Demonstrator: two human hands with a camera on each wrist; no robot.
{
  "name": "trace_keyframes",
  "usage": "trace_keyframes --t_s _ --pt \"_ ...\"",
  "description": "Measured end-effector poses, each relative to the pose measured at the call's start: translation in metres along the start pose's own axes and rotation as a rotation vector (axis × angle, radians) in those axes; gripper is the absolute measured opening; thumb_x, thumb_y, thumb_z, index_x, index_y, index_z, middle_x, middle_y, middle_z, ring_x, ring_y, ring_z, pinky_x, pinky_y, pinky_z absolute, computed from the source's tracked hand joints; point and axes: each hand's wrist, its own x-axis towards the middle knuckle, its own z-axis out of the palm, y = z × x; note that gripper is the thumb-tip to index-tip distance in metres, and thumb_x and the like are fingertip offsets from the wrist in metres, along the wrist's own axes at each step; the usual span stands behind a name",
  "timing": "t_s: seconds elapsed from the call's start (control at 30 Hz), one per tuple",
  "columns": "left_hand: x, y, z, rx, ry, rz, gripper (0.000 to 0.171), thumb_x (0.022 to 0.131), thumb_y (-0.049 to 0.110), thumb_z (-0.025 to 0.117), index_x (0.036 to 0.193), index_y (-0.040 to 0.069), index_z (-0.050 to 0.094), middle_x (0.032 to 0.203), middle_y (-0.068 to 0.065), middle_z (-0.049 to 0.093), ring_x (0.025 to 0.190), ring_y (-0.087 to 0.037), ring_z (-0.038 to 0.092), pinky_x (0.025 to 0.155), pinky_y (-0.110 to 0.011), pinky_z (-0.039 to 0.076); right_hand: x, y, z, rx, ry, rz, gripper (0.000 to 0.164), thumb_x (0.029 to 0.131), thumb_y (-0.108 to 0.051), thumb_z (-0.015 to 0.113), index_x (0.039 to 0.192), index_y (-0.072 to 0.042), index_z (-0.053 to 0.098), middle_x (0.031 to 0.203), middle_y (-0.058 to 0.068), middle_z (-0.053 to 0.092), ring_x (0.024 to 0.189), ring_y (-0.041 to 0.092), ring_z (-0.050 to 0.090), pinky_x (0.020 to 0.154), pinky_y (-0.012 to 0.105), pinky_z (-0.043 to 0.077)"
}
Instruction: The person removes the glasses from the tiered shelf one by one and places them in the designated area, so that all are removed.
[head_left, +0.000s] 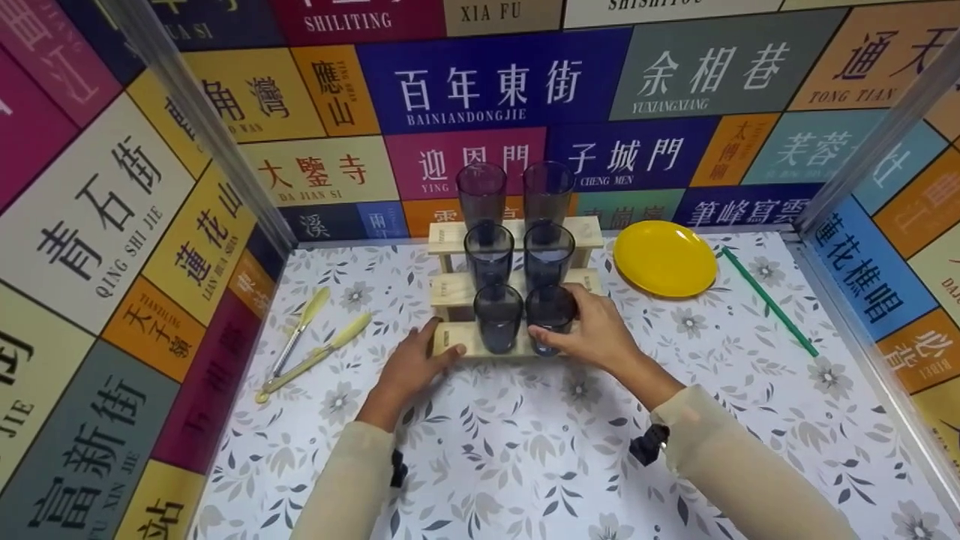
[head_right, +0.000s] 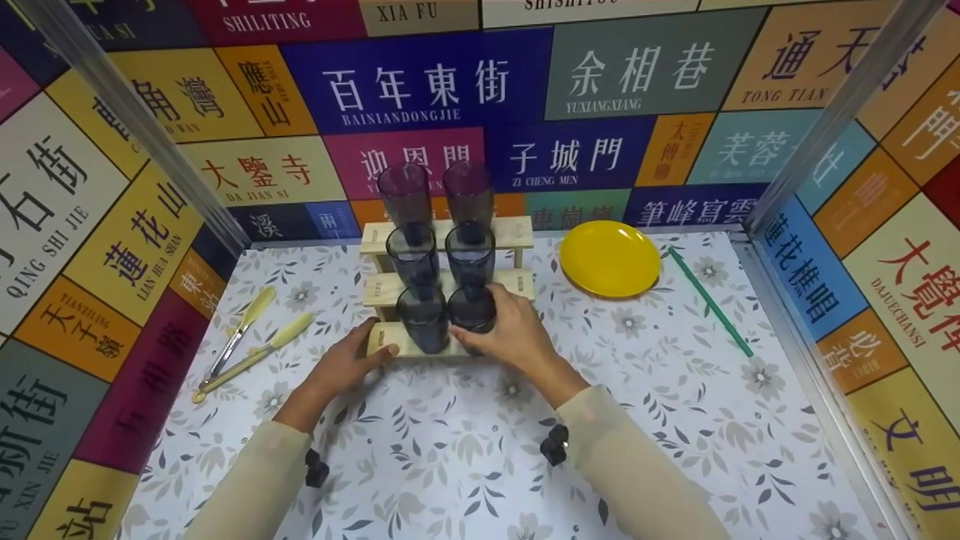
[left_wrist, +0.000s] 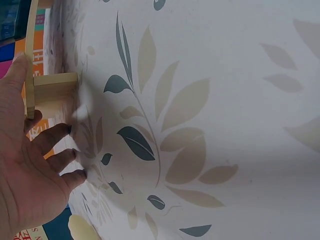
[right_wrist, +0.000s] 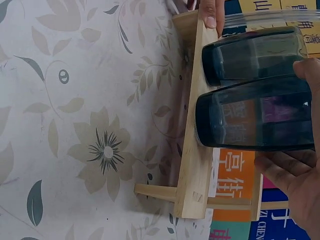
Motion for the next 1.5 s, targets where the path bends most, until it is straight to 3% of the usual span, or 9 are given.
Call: trace_keyframes --t_s 0.23,0.53,1.0,1.23,1.5 --pt "-0.001 0.000 0.000 -0.005 -0.015 -0.027 0.096 0.098 0.081 0.062 0.175 0.031 0.034 0.176 -0.031 0.036 0.162 -0.053 0.039 0.129 -0.069 0.037 -0.004 0.004 -0.012 0.005 0.024 -0.023 0.081 0.083 -0.052 0.097 0.143 -0.008 0.067 0.115 0.012 0.082 0.092 0.025 0.076 0.082 0.046 0.062" --pt "0.000 0.001 0.001 -0.025 -0.015 -0.031 0.095 0.099 0.079 0.063 0.176 0.030 0.033 0.176 -0.029 0.036 0.164 -0.051 0.035 0.131 -0.069 0.033 -0.013 0.019 -0.040 0.050 0.033 -0.014 0.083 0.082 -0.044 0.100 0.147 -0.005 0.065 0.128 0.014 0.078 0.107 0.030 0.078 0.091 0.050 0.066" --pt "0.000 0.000 0.002 -0.021 -0.010 -0.008 0.096 0.100 0.076 0.064 0.176 0.026 0.033 0.174 -0.032 0.037 0.162 -0.052 0.039 0.129 -0.067 0.037 -0.025 0.060 -0.082 -0.016 0.112 0.092 0.085 0.087 -0.046 0.096 0.152 -0.007 0.060 0.135 0.025 0.074 0.115 0.044 0.075 0.098 0.063 0.062" --pt "-0.001 0.000 0.001 -0.024 -0.011 -0.014 0.096 0.100 0.077 0.063 0.176 0.026 0.033 0.175 -0.032 0.037 0.162 -0.052 0.038 0.130 -0.068 0.035 -0.030 0.082 -0.094 -0.095 0.104 0.190 0.089 0.089 -0.061 0.089 0.153 -0.007 0.058 0.130 0.023 0.072 0.104 0.036 0.068 0.089 0.048 0.056" --pt "-0.001 0.000 0.001 -0.043 -0.010 -0.014 0.096 0.101 0.076 0.064 0.176 0.026 0.032 0.175 -0.031 0.036 0.163 -0.052 0.036 0.131 -0.068 0.034 -0.034 0.112 -0.090 -0.069 0.094 0.271 0.089 0.093 -0.061 0.086 0.152 -0.002 0.055 0.140 0.028 0.068 0.123 0.045 0.066 0.104 0.062 0.056"
